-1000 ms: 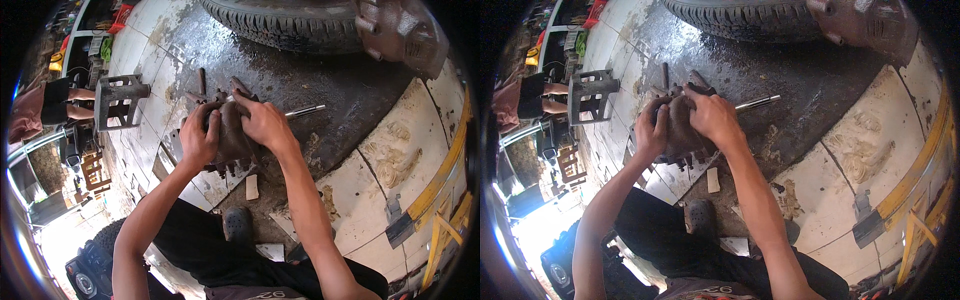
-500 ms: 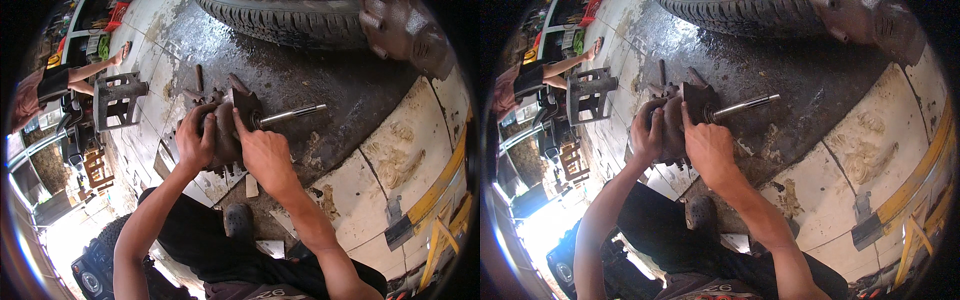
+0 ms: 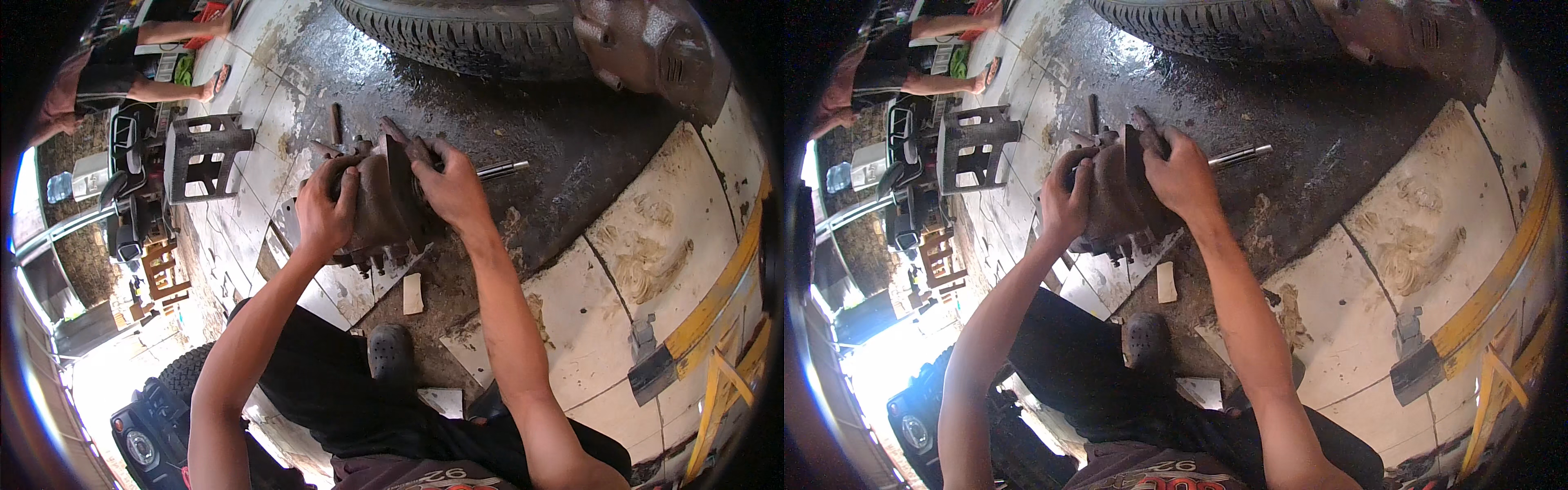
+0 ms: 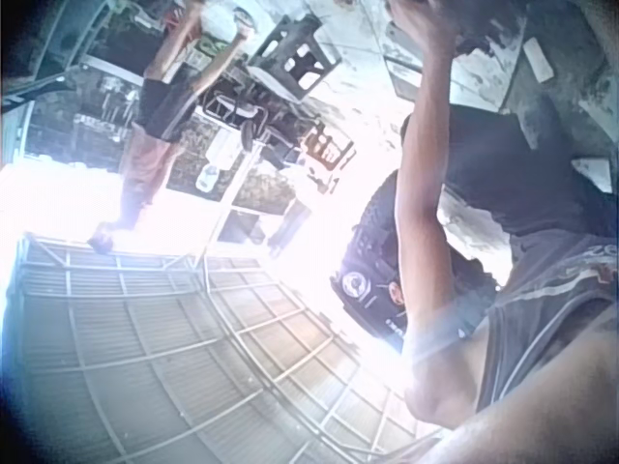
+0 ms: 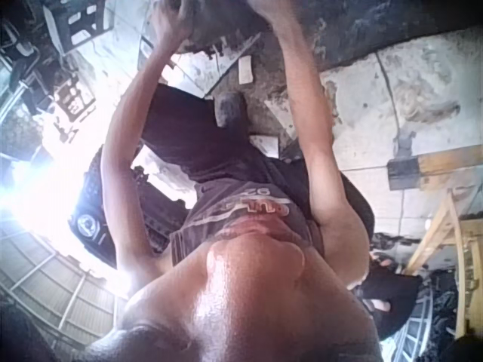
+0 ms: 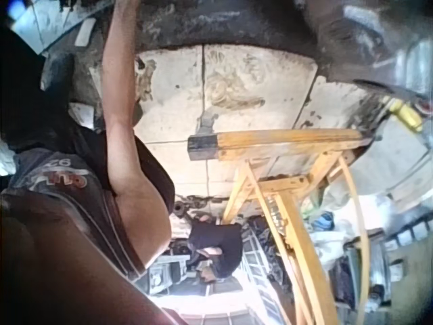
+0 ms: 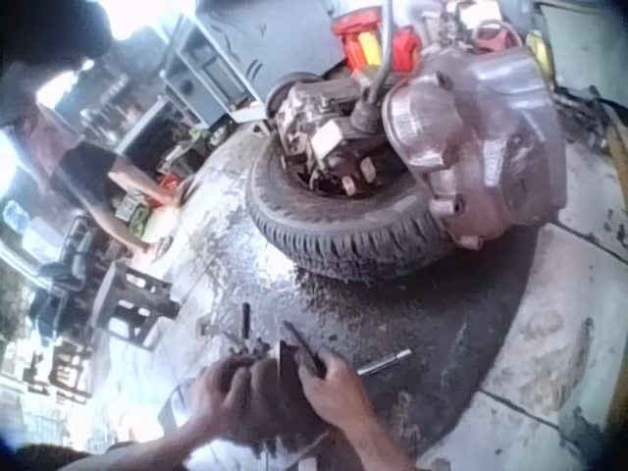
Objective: The person sits on the floor of a workshop and uses a metal rod to manipulate a cylindrical mechanical component. They repeatedly insert the rod into the part and rotate it, likely to clean or adjust internal mechanisms. The person handles the part with both hands, turning it over to access different sides.
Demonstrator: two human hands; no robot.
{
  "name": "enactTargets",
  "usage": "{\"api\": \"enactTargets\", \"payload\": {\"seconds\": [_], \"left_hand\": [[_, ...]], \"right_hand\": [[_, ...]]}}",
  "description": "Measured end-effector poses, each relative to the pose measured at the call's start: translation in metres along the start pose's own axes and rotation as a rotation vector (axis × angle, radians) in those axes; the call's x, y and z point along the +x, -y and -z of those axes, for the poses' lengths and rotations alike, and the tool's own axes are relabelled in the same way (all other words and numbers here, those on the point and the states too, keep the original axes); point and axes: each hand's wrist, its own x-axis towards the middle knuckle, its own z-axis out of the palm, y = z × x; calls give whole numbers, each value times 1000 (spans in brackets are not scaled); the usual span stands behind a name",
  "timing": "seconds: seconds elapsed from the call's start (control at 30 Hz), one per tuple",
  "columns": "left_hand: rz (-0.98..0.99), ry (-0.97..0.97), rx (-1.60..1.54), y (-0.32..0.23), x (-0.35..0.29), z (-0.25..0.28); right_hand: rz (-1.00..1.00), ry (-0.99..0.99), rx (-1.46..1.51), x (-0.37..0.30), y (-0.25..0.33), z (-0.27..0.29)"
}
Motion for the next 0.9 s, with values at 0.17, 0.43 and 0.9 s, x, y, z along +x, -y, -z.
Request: {"api": "enactTargets", "payload": {"seconds": [0.17,0.43,0.9], "left_hand": [[1,-10,-31,-5,1,-1],[-4,-26,-3,2,-1,-1],[58,-16,11,1,-2,-1]], "right_hand": [[-129,1,51,15,-9,-21],[-151,-30,-165,14,14,-32],[-159,-19,15,29,-27,-41]]}}
